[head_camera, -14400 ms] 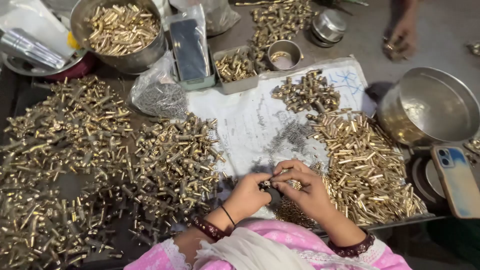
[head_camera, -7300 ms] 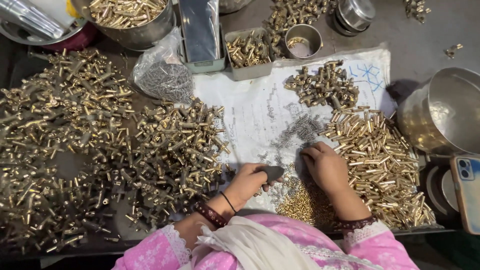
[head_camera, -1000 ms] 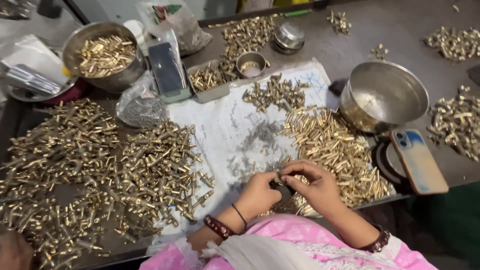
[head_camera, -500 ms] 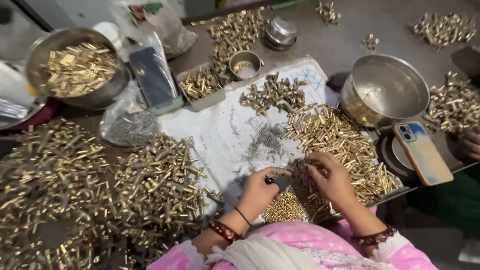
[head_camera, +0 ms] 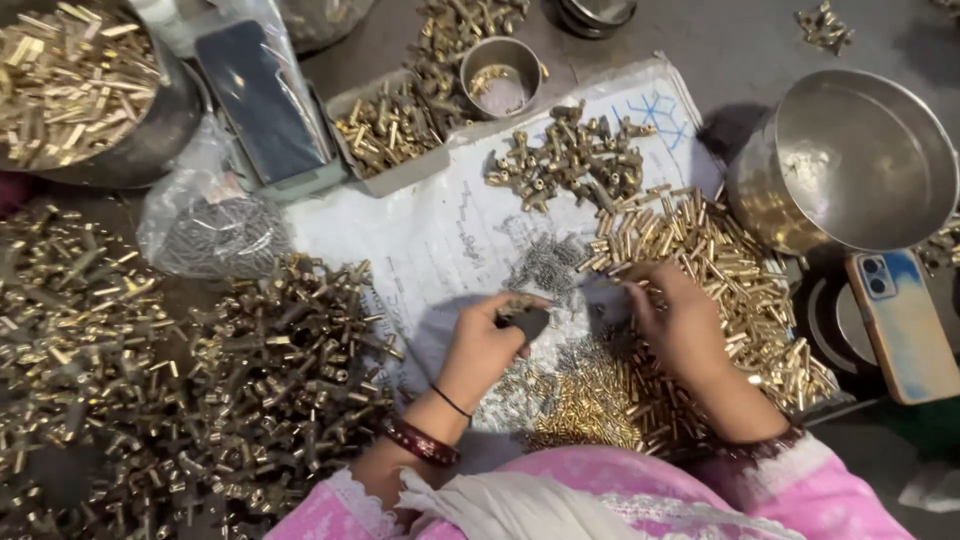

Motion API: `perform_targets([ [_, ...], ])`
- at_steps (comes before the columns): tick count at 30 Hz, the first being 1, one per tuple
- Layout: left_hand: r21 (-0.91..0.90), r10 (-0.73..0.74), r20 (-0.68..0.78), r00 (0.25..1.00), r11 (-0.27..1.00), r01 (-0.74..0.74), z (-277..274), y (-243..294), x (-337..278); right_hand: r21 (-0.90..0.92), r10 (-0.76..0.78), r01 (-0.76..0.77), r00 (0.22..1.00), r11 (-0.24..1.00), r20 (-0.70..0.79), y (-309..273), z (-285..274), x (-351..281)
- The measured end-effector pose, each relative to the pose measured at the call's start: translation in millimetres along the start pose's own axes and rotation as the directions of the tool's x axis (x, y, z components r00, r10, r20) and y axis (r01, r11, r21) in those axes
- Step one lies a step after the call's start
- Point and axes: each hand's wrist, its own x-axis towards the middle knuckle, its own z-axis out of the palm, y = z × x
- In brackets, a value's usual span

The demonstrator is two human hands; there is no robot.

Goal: The person repeatedly picks small brass-colored metal pins and inserts them into cylindrical brass components using both hands. The person places the assembled units into a pile on the table. The task continues throughout the clip with consistent hand movements and no visible change in method.

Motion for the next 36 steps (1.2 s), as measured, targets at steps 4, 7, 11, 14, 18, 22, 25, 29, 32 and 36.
perform_targets([
  [4, 0.08, -0.024, 0.063, 0.998, 0.997, 0.019, 21.7, -8.4, -15.3, 0.128, 0.376, -0.396, 0.913, 0.909, 0.16, -12.6, -10.3, -11.7],
  [7, 0.247, -0.022, 0.137, 0.99, 0.969, -0.012, 31.8, -14.8, -34.3, -0.015, 0.335, -0.342, 0.911, 0.94, 0.238, -15.2, 0.6, -20.9],
  [11, 0.351, -0.074, 0.296, 0.952, 0.936, -0.036, 36.9, -33.4, -59.9, 0.042, 0.201, -0.212, 0.96, 0.976, 0.194, -18.3, 3.8, -28.4],
  [14, 0.366, -0.083, 0.325, 0.942, 0.93, -0.045, 41.1, -26.7, -80.3, 0.035, 0.202, -0.217, 0.948, 0.976, 0.245, -29.7, -5.3, -12.1],
  [18, 0.318, -0.122, 0.269, 0.955, 0.948, 0.031, 35.5, -24.7, -100.3, -0.147, 0.152, -0.119, 0.958, 0.982, 0.244, -4.1, 5.6, 6.2],
  [22, 0.224, -0.117, 0.204, 0.972, 0.972, 0.07, 21.4, -46.3, -104.9, -0.116, 0.159, -0.138, 0.966, 0.984, 0.205, -0.2, 17.1, 3.7],
  [25, 0.197, -0.131, 0.112, 0.985, 0.975, 0.107, 17.0, -50.6, -105.4, 0.017, 0.108, -0.115, 0.965, 0.993, 0.238, -6.7, 29.9, 9.1],
  [29, 0.171, -0.135, 0.106, 0.985, 0.979, 0.115, 15.6, -61.8, -93.3, -0.013, 0.048, -0.047, 0.987, 0.999, 0.151, -9.1, 39.8, 33.6],
  [32, 0.145, -0.172, 0.142, 0.975, 0.978, 0.151, 16.3, -65.3, -83.9, 0.03, -0.03, 0.027, 0.995, 0.999, 0.097, -22.6, 53.6, 35.1],
  [36, 0.145, -0.151, 0.137, 0.979, 0.981, 0.131, 10.4, -39.3, -64.7, 0.144, -0.3, 0.284, 0.948, 0.948, 0.107, -56.6, 78.1, 48.8],
])
